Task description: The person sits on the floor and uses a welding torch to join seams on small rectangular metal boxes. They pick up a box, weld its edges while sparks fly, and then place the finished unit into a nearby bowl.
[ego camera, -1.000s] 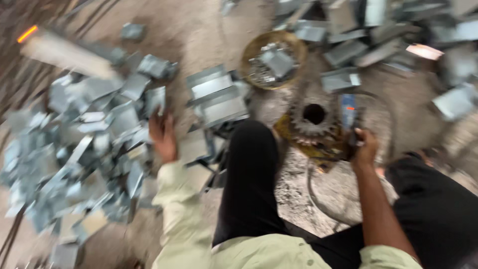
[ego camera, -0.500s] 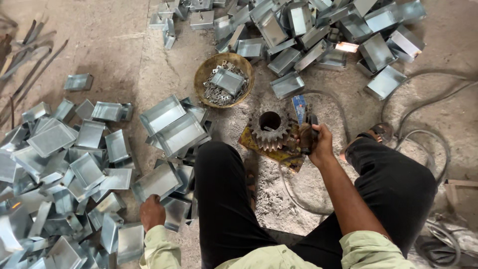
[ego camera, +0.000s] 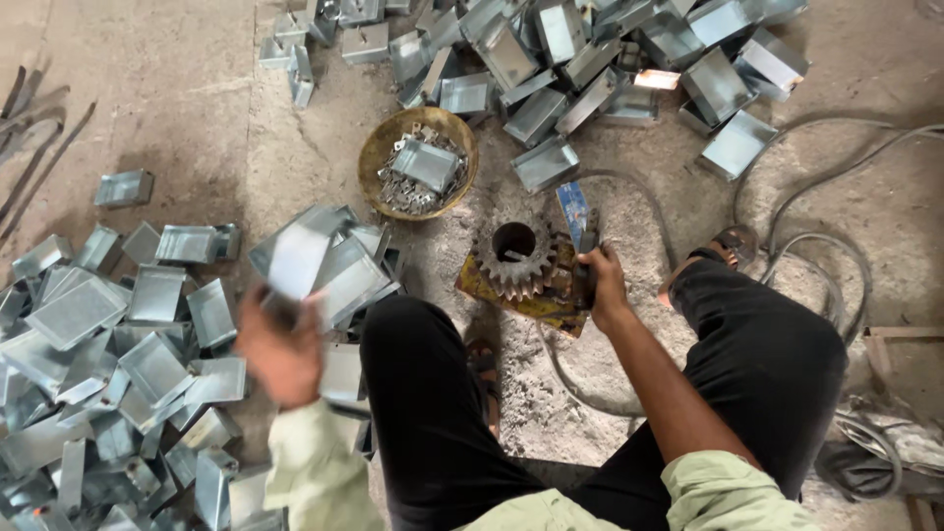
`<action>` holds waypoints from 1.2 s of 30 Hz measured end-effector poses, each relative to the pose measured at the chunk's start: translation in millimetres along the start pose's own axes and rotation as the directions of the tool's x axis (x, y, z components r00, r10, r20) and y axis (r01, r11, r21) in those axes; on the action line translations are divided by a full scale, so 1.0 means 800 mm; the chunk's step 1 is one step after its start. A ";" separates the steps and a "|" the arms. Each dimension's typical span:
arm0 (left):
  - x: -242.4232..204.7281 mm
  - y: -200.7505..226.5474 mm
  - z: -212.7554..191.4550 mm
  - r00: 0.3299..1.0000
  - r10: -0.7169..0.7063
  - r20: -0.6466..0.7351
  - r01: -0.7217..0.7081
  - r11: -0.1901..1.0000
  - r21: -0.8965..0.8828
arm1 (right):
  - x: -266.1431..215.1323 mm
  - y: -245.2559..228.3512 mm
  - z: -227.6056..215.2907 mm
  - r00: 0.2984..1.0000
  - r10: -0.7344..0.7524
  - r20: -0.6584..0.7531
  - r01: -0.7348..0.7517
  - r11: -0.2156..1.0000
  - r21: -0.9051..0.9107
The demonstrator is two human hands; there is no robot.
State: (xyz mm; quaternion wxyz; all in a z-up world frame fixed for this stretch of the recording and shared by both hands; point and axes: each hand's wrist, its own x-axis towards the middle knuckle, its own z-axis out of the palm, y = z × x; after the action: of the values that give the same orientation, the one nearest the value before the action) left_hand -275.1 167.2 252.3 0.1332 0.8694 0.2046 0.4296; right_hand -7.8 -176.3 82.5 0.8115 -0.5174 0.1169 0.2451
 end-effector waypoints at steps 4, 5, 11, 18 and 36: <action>0.078 0.084 0.156 0.929 0.252 0.271 -0.245 0.968 -0.059 | -0.009 0.001 0.001 0.995 -0.029 -0.098 0.021 0.996 -0.087; 0.081 0.106 0.196 0.853 0.149 0.500 -0.175 0.985 0.005 | -0.010 -0.001 0.001 0.992 -0.045 -0.115 0.032 0.993 -0.114; 0.018 0.143 0.338 0.564 0.218 0.796 -0.228 0.968 -0.104 | -0.003 0.007 -0.006 0.948 -0.263 -0.178 0.185 0.913 -0.363; -0.012 0.112 0.378 0.556 0.242 0.795 -0.249 0.961 -0.119 | -0.020 -0.008 0.013 0.881 -0.474 -0.003 0.302 0.567 -0.767; 0.020 0.131 0.352 0.544 0.163 0.823 -0.116 0.986 -0.118 | -0.032 -0.009 0.030 0.921 -0.389 -0.001 0.219 0.520 -0.825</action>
State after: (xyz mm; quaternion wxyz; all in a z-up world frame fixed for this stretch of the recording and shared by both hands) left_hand -15.1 66.6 138.8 0.2006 0.9788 0.0373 -0.0165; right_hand -27.8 -164.5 109.8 0.4990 -0.8629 -0.0258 0.0754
